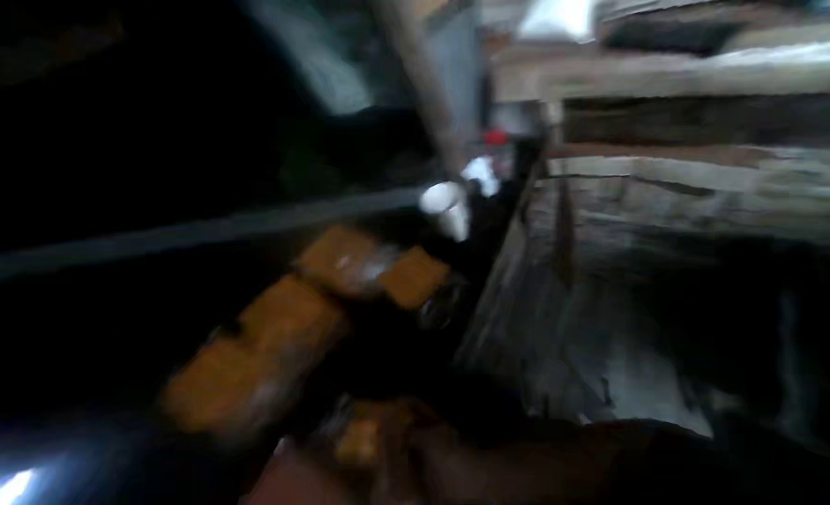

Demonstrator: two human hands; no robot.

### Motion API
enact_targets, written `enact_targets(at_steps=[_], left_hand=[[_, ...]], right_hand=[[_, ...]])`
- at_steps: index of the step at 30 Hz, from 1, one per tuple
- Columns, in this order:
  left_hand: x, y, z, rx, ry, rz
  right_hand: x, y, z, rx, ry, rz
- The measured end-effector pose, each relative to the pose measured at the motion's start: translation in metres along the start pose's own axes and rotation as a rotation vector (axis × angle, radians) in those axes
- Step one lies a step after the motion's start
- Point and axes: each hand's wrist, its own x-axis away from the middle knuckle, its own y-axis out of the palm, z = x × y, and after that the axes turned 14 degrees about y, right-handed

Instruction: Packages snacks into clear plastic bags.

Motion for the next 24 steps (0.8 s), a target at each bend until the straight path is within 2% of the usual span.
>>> enact_targets(at_steps=[2, 6, 8, 10, 15, 17, 19, 22, 24], left_hand=[[0.000, 0.003, 0.001, 0.103, -0.090, 0.017], [0.004, 0.009, -0.011, -0.014, 0.041, 0.075], [0.008, 0.009, -0.015, -0.005, 0.070, 0.084], [0.011, 0.008, -0.018, 0.036, 0.086, 0.087], [0.015, 0.011, -0.023, 0.176, 0.121, 0.142], [0.017, 0.018, -0.022, 0.218, 0.075, 0.177], [0.019, 0.022, -0.017, 0.232, -0.008, 0.160], [0.026, 0.020, -0.016, 0.245, -0.068, 0.136], [0.032, 0.013, -0.023, 0.224, -0.070, 0.198]], right_hand=[[0.003, 0.000, -0.010, 0.015, 0.067, -0.030], [-0.004, 0.007, -0.013, -0.045, 0.190, -0.017], [-0.010, 0.010, -0.012, -0.025, 0.205, -0.006], [-0.018, 0.007, -0.010, 0.010, 0.168, -0.096], [-0.023, 0.019, -0.020, -0.009, 0.121, -0.027], [-0.035, 0.017, -0.023, 0.081, 0.044, -0.031], [-0.048, 0.009, -0.026, 0.287, -0.030, -0.057], [-0.052, 0.002, -0.038, 0.570, 0.028, -0.069], [-0.044, -0.005, -0.044, 0.743, 0.005, -0.070]])
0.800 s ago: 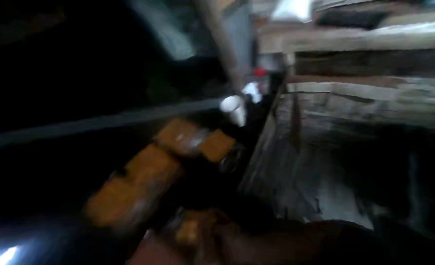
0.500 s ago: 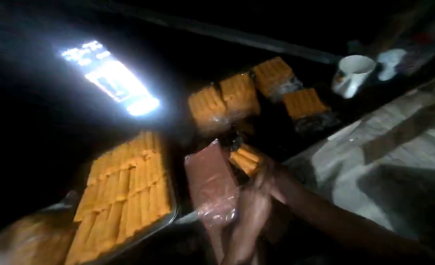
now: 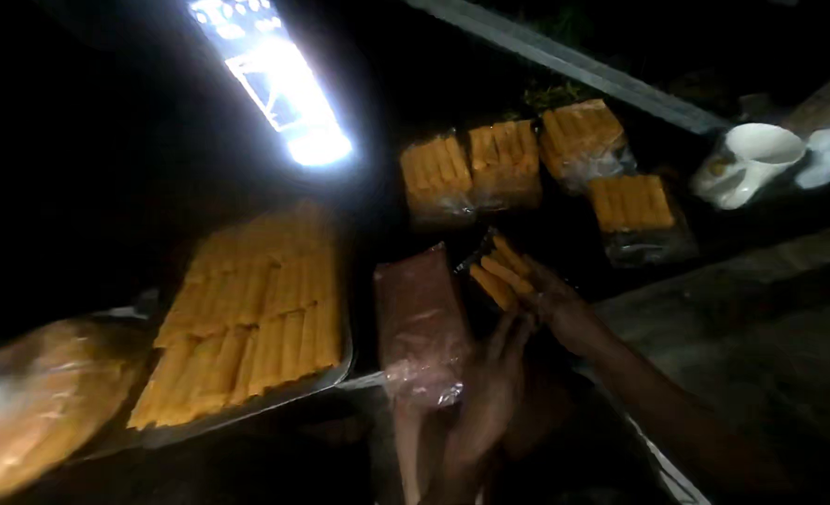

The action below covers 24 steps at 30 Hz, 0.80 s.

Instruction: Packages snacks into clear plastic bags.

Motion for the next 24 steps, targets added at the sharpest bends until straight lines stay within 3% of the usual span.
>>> enact_targets(at_steps=[4, 7, 10, 15, 24], left_hand=[[0.009, -0.023, -0.010, -0.044, -0.105, 0.112], [0.008, -0.035, -0.019, -0.122, -0.147, 0.133], [-0.007, -0.051, -0.025, -0.167, -0.230, 0.069], [-0.063, -0.074, -0.037, -0.202, -0.405, -0.098], [-0.133, -0.056, -0.067, -0.146, -0.558, -0.326]], right_hand=[[0.018, -0.005, 0.020, 0.316, -0.112, 0.202], [0.018, -0.005, 0.040, 0.358, -0.243, 0.324], [0.015, -0.004, 0.041, 0.361, -0.292, 0.371], [0.009, -0.001, 0.040, 0.308, -0.280, 0.300], [0.008, -0.001, 0.041, 0.442, -0.279, 0.375]])
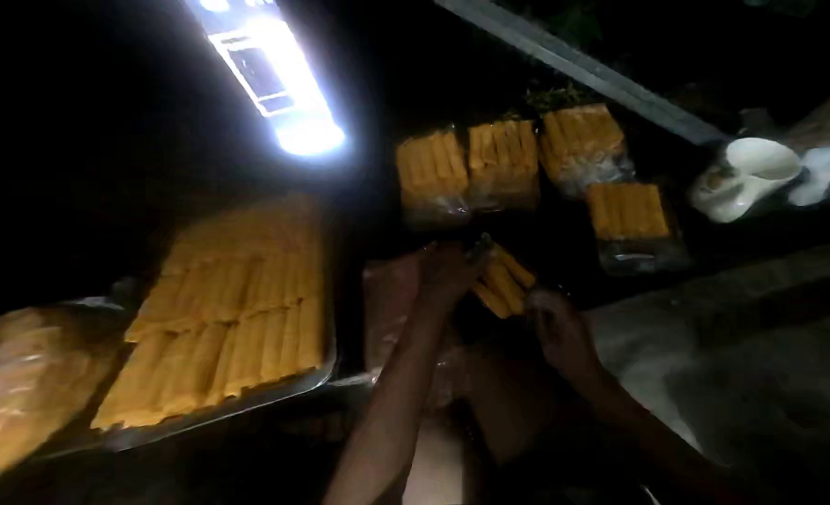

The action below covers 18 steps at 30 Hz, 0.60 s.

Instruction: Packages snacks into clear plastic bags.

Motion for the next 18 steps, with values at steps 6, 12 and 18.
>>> enact_targets(at_steps=[6, 12, 18], left_hand=[[-0.025, 0.008, 0.000, 0.089, -0.101, -0.141], [-0.018, 0.008, 0.007, 0.173, -0.055, -0.135], [-0.012, 0.017, -0.003, 0.297, 0.040, -0.077]], right_hand=[[-0.003, -0.002, -0.012, 0.153, 0.005, 0.017], [-0.008, -0.003, -0.002, 0.153, -0.106, 0.084], [-0.011, 0.004, -0.001, 0.179, -0.112, 0.156]])
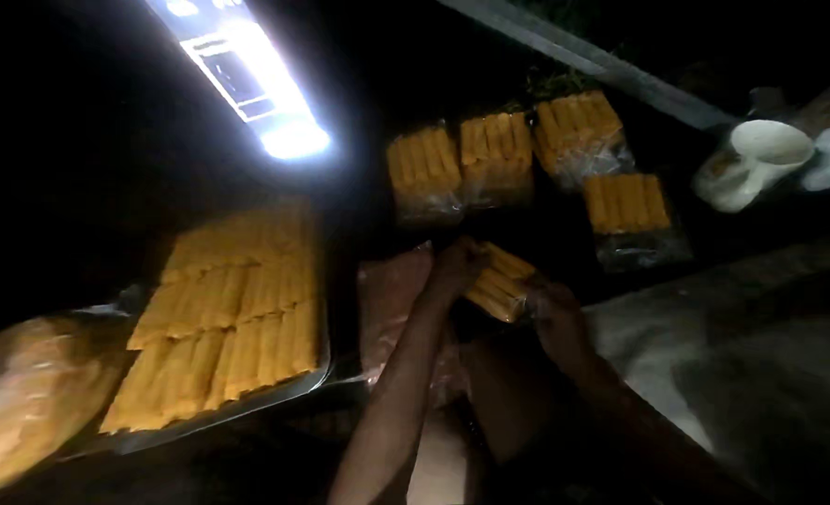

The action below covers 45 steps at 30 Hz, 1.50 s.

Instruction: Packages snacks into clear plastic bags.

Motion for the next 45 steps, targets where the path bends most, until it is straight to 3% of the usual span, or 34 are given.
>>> enact_targets(at_steps=[5, 11, 13, 16, 18, 22, 26, 31, 37, 40, 45], left_hand=[[0.003, 0.005, -0.009, 0.061, 0.037, 0.094], [0.005, 0.001, -0.017, 0.124, 0.058, 0.053], [0.005, 0.003, -0.017, 0.000, 0.091, 0.133], [0.016, 0.005, -0.005, -0.337, 0.226, 0.316], [0.026, 0.012, 0.004, -0.394, 0.325, 0.363], [0.058, 0.056, 0.029, -0.371, 0.339, 0.325], [0.067, 0.090, 0.023, -0.566, 0.388, 0.496], [0.090, 0.074, 0.009, -0.583, 0.351, 0.460], [0.114, 0.080, -0.001, -0.517, 0.245, 0.407], [0.118, 0.081, -0.003, -0.506, 0.247, 0.382], [0.121, 0.079, -0.008, -0.440, 0.232, 0.407]], right_hand=[[-0.003, -0.008, -0.009, 0.006, 0.126, -0.064], [-0.004, 0.006, -0.002, -0.096, -0.025, 0.054], [-0.005, 0.005, 0.000, -0.086, -0.069, 0.101], [-0.014, -0.011, -0.003, -0.048, 0.056, 0.043], [-0.024, -0.017, -0.005, -0.039, 0.122, 0.057], [-0.039, -0.012, 0.000, -0.015, 0.022, 0.080], [-0.040, -0.013, 0.005, 0.049, -0.052, 0.052], [-0.011, -0.034, 0.003, 0.129, -0.062, -0.070], [-0.016, -0.008, 0.012, 0.110, -0.337, -0.068], [-0.024, -0.002, 0.001, 0.153, -0.286, -0.170], [-0.025, 0.000, -0.004, 0.124, -0.278, -0.160]])
